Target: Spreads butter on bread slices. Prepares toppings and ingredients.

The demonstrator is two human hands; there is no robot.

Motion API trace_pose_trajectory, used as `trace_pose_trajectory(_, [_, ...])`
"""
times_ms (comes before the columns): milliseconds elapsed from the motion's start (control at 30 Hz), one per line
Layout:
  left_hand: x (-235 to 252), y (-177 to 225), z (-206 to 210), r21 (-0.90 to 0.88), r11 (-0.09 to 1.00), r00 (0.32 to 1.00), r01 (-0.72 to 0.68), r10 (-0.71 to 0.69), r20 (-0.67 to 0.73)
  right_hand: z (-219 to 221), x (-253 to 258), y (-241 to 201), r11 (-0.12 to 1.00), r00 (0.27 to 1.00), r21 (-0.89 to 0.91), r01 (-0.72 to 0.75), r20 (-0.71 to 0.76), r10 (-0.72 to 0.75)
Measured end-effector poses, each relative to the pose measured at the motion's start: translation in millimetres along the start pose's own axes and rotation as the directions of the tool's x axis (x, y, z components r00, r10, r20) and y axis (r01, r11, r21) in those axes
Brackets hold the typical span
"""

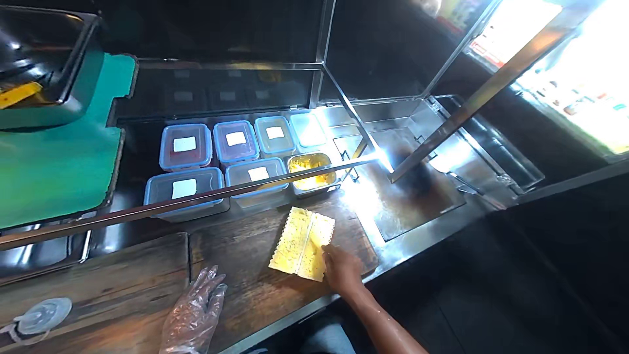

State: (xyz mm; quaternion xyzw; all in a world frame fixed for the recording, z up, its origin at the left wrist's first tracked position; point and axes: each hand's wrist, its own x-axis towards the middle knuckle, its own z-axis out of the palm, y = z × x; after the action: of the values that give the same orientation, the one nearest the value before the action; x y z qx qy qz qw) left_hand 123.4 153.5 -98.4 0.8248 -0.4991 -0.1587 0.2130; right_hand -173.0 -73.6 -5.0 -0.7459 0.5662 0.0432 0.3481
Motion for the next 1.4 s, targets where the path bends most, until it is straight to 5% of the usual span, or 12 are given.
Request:
trace_pose_trajectory(67, [-4.7, -2.7, 3.1, 0.005, 1.0, 1.0, -0.012, 0.012, -0.014, -3.5, 1.8, -2.1, 0.902, 0.995, 0.424, -0.083, 0.082, 0.053])
trace_pose_trajectory(133, [-8.9, -3.7, 5.7, 0.019, 1.0, 1.0, -0.011, 0.011, -0.016, 0.0, 12.3, 5.9, 0.551, 0.963, 0.797, -0.248, 0.142, 0.227])
trace_pose_trajectory(200, [-5.5, -3.3, -0.3, -0.007, 1.0, 1.0, -0.003, 0.003, 0.013, -4.3, 20.0, 11.2, 0.314, 0.903, 0.9, -0.303, 0.165, 0.398])
trace_pose_trajectory(233, [-2.6, -4.4, -1.8, -0.024, 1.0, 1.0, -0.007, 0.007, 0.024, -8.8, 21.7, 10.0, 0.311, 0.9, 0.907, -0.283, 0.139, 0.413])
trace_pose_trajectory(433, [-6.4, -1.5, 0.3, 0.001, 1.0, 1.0, -0.007, 0.007, -0.012, -7.0, 17.3, 19.4, 0.691, 0.937, 0.689, -0.219, -0.049, 0.346])
trace_pose_trajectory(533, [-7.6, -6.3, 2.1, 0.017, 1.0, 1.0, -0.02, 0.02, -0.019, -22.5, 18.4, 1.3, 0.994, 0.96, 0.106, 0.026, -0.279, 0.005])
trace_pose_trajectory(600, [-8.5, -6.5, 2.7, 0.029, 0.999, 1.0, -0.027, 0.027, -0.01, -19.6, 24.8, 4.1, 0.92, 0.912, -0.354, 0.166, -0.301, -0.28])
trace_pose_trajectory(667, [-7.7, -6.3, 0.0, 0.019, 1.0, 1.0, -0.02, 0.02, 0.002, -21.4, 26.9, 16.7, 0.829, 0.912, -0.543, 0.135, -0.259, -0.317])
trace_pose_trajectory(833, [-8.2, -17.1, 1.8, 0.012, 0.998, 0.998, -0.058, 0.058, -0.004, -19.6, 21.7, 31.3, 0.864, 0.859, -0.483, 0.141, -0.374, -0.349])
trace_pose_trajectory(1133, [-5.4, -15.9, 3.2, 0.014, 0.999, 0.999, -0.048, 0.048, -0.008, -25.8, 14.0, 24.7, 0.933, 0.942, -0.359, 0.016, -0.309, -0.135])
trace_pose_trajectory(1300, [-0.2, -15.3, -2.5, 0.019, 1.0, 0.999, -0.021, 0.02, 0.026, 2.6, -15.2, -5.1, 0.936, 0.996, -0.351, -0.017, -0.085, -0.013])
trace_pose_trajectory(1400, [-0.8, -14.8, 1.0, 0.013, 0.998, 0.998, -0.062, 0.062, -0.003, -1.8, -36.5, -18.0, 0.99, 0.999, -0.136, -0.033, -0.029, 0.03])
